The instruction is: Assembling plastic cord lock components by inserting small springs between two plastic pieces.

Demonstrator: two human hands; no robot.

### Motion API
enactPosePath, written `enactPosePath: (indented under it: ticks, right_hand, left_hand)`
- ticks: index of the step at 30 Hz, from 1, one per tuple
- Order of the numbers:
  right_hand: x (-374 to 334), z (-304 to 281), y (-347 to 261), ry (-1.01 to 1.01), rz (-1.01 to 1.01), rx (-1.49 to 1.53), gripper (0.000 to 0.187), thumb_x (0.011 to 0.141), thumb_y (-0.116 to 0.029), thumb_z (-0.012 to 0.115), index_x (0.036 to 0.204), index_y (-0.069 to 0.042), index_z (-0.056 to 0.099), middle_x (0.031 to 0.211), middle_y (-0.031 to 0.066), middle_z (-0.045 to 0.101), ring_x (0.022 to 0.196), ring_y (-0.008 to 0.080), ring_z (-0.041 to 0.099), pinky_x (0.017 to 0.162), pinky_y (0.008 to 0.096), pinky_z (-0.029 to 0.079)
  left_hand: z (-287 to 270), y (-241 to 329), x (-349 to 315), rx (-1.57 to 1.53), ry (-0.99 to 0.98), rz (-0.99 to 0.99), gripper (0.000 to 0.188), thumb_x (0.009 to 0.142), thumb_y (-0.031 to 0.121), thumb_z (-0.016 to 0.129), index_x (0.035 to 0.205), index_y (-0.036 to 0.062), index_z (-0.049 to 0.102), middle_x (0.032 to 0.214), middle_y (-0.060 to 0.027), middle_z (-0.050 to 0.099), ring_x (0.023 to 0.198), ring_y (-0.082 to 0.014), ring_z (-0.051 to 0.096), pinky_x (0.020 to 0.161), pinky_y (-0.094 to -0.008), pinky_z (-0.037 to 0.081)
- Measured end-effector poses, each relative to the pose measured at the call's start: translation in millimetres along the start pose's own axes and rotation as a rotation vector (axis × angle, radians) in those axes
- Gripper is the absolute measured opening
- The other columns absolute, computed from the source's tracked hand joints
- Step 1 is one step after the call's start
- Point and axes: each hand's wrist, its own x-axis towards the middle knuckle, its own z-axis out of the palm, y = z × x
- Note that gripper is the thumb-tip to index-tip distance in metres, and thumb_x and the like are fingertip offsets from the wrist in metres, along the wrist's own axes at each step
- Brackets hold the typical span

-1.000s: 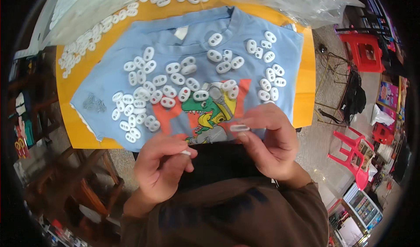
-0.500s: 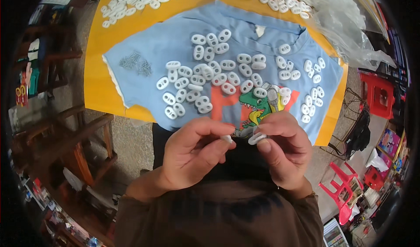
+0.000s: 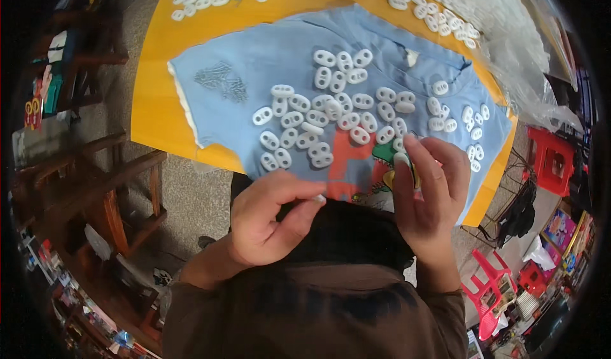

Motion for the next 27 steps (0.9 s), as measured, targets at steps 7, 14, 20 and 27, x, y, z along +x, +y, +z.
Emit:
enactPosePath:
  ticks: [7, 14, 20, 27]
  right_hand:
    - [64.7, 24.3, -33.3, -0.188, -0.339, 0.065, 0.04, 0.059, -0.001, 0.066, 0.098, -0.006, 0.061, 0.087, 0.0079, 0.057, 0.077, 0.0255, 0.054, 0.066, 0.0338, 0.043]
    - [117.3, 67.4, -48.2, -0.314, -0.237, 0.105, 0.012, 0.069, -0.005, 0.065, 0.076, -0.005, 0.055, 0.072, 0.0086, 0.054, 0.068, 0.0283, 0.052, 0.061, 0.0369, 0.042]
    - [136.3, 83.7, -51.3, -0.449, -0.143, 0.031, 0.013, 0.067, -0.008, 0.067, 0.075, -0.005, 0.057, 0.072, 0.008, 0.056, 0.068, 0.0295, 0.053, 0.061, 0.0379, 0.043]
    - [148.9, 87.4, -44.5, -0.594, -0.009, 0.083, 0.014, 0.067, -0.009, 0.069, 0.077, -0.004, 0.06, 0.072, 0.0087, 0.057, 0.07, 0.0272, 0.056, 0.062, 0.0344, 0.044]
  left_hand:
    - [-44.4, -13.3, 8.8, 0.205, 0.352, 0.237, 0.024, 0.073, -0.012, 0.058, 0.095, -0.0042, 0.057, 0.08, -0.0118, 0.059, 0.067, -0.0184, 0.056, 0.059, -0.0256, 0.045]
    - [-81.1, -19.7, 29.0, 0.23, 0.543, 0.149, 0.021, 0.076, -0.01, 0.057, 0.096, -0.0042, 0.058, 0.084, -0.0102, 0.058, 0.069, -0.0124, 0.054, 0.06, -0.0225, 0.044]
    - [-90.4, -26.0, 41.2, 0.536, 0.478, 0.243, 0.025, 0.069, -0.009, 0.063, 0.092, -0.0014, 0.06, 0.076, -0.0111, 0.059, 0.063, -0.0245, 0.055, 0.058, -0.0305, 0.044]
    - [-93.2, -28.6, 46.4, 0.54, 0.431, 0.315, 0.027, 0.069, -0.008, 0.062, 0.095, -0.0013, 0.058, 0.075, -0.0117, 0.059, 0.062, -0.0254, 0.055, 0.058, -0.0328, 0.043]
